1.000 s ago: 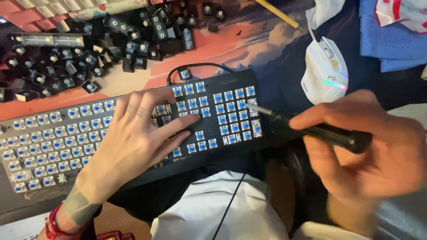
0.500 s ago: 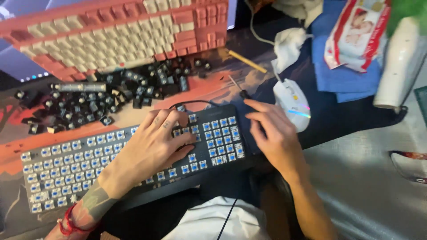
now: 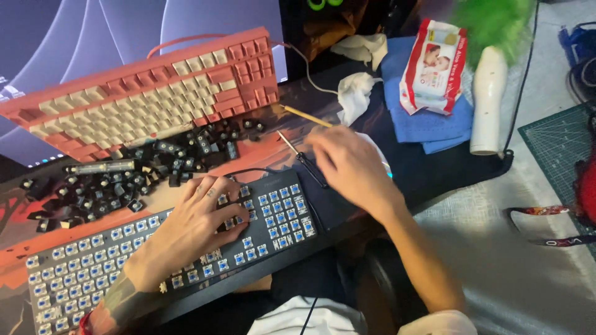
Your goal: Using a switch puller tool to remove mechanical switches from a keyboard PCB and plate.
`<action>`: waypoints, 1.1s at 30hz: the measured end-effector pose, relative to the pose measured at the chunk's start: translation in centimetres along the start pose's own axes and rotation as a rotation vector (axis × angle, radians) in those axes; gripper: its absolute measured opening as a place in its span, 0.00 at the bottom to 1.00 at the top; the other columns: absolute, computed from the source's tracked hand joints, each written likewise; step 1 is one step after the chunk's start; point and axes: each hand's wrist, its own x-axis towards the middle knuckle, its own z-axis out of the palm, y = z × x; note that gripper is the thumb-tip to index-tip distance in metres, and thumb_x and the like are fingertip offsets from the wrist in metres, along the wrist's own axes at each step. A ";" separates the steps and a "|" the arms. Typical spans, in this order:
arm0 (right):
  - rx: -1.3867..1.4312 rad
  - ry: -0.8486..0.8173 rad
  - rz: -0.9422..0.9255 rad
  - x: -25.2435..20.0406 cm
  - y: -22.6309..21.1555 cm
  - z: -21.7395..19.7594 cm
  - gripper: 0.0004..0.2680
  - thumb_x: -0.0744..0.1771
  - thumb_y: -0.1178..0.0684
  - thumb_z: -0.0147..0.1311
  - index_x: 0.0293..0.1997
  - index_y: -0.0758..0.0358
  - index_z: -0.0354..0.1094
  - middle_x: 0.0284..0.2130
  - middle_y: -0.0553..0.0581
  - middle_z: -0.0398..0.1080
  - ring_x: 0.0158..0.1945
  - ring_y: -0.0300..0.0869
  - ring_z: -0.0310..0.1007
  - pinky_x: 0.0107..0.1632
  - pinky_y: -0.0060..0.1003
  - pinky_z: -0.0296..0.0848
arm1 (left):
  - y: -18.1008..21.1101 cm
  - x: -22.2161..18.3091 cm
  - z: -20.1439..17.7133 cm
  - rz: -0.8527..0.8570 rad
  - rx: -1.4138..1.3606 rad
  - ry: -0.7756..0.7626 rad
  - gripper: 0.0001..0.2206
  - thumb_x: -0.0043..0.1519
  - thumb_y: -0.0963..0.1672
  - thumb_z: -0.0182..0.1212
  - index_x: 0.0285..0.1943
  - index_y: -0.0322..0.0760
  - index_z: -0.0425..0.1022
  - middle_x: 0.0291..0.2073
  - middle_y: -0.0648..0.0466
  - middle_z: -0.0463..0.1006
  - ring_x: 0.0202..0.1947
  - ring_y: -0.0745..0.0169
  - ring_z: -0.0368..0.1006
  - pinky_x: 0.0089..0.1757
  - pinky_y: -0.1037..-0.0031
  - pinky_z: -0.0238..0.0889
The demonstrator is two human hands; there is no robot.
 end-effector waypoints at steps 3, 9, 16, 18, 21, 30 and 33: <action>-0.312 0.235 0.026 4.1 7.8 2.7 0.05 0.76 0.54 0.62 0.57 0.53 0.82 0.48 0.59 0.83 0.55 0.62 0.86 0.54 0.59 0.84 | 0.5 0.7 -0.4 -0.036 0.007 0.056 0.10 0.63 0.49 0.83 0.44 0.47 0.84 0.52 0.56 0.70 0.56 0.51 0.72 0.58 0.57 0.64; -0.488 0.242 -0.121 13.2 21.2 2.2 0.08 0.76 0.57 0.62 0.61 0.69 0.78 0.69 0.71 0.75 0.63 0.71 0.79 0.64 0.66 0.78 | -0.9 -0.3 0.9 -0.042 -0.067 -0.057 0.10 0.74 0.54 0.71 0.55 0.54 0.88 0.68 0.50 0.75 0.69 0.47 0.67 0.63 0.49 0.61; -0.262 0.019 0.298 14.0 22.2 1.8 0.11 0.80 0.52 0.48 0.63 0.69 0.74 0.66 0.69 0.62 0.63 0.76 0.69 0.52 0.81 0.79 | -0.8 0.3 1.9 -0.066 -0.035 -0.041 0.09 0.73 0.53 0.73 0.54 0.53 0.86 0.69 0.47 0.72 0.71 0.43 0.67 0.65 0.47 0.60; -0.304 0.053 0.110 14.5 23.3 3.5 0.05 0.75 0.58 0.57 0.54 0.67 0.78 0.47 0.73 0.81 0.48 0.70 0.80 0.50 0.66 0.75 | -0.8 0.3 0.9 0.032 -0.038 0.054 0.08 0.73 0.51 0.72 0.52 0.50 0.84 0.62 0.46 0.75 0.62 0.37 0.71 0.57 0.45 0.61; -0.235 0.054 -0.059 13.8 22.8 2.8 0.11 0.76 0.59 0.56 0.65 0.68 0.84 0.52 0.70 0.83 0.54 0.67 0.81 0.59 0.62 0.75 | -0.8 -0.1 1.6 0.035 -0.014 0.155 0.06 0.72 0.50 0.73 0.53 0.52 0.84 0.63 0.47 0.76 0.58 0.39 0.73 0.53 0.45 0.61; 0.404 0.073 0.163 2.3 22.4 5.5 0.10 0.91 0.52 0.53 0.69 0.69 0.78 0.39 0.62 0.72 0.34 0.42 0.67 0.41 0.37 0.66 | 1.4 -9.4 -3.3 -0.135 0.124 0.587 0.15 0.83 0.47 0.64 0.40 0.41 0.75 0.34 0.53 0.75 0.38 0.43 0.74 0.47 0.54 0.61; 0.451 0.239 0.469 -7.6 23.2 11.8 0.14 0.88 0.53 0.56 0.52 0.71 0.78 0.49 0.69 0.82 0.43 0.46 0.76 0.53 0.38 0.71 | -5.6 -19.0 -3.6 -0.495 0.359 0.599 0.12 0.69 0.34 0.63 0.56 0.39 0.85 0.46 0.50 0.85 0.47 0.42 0.81 0.48 0.50 0.67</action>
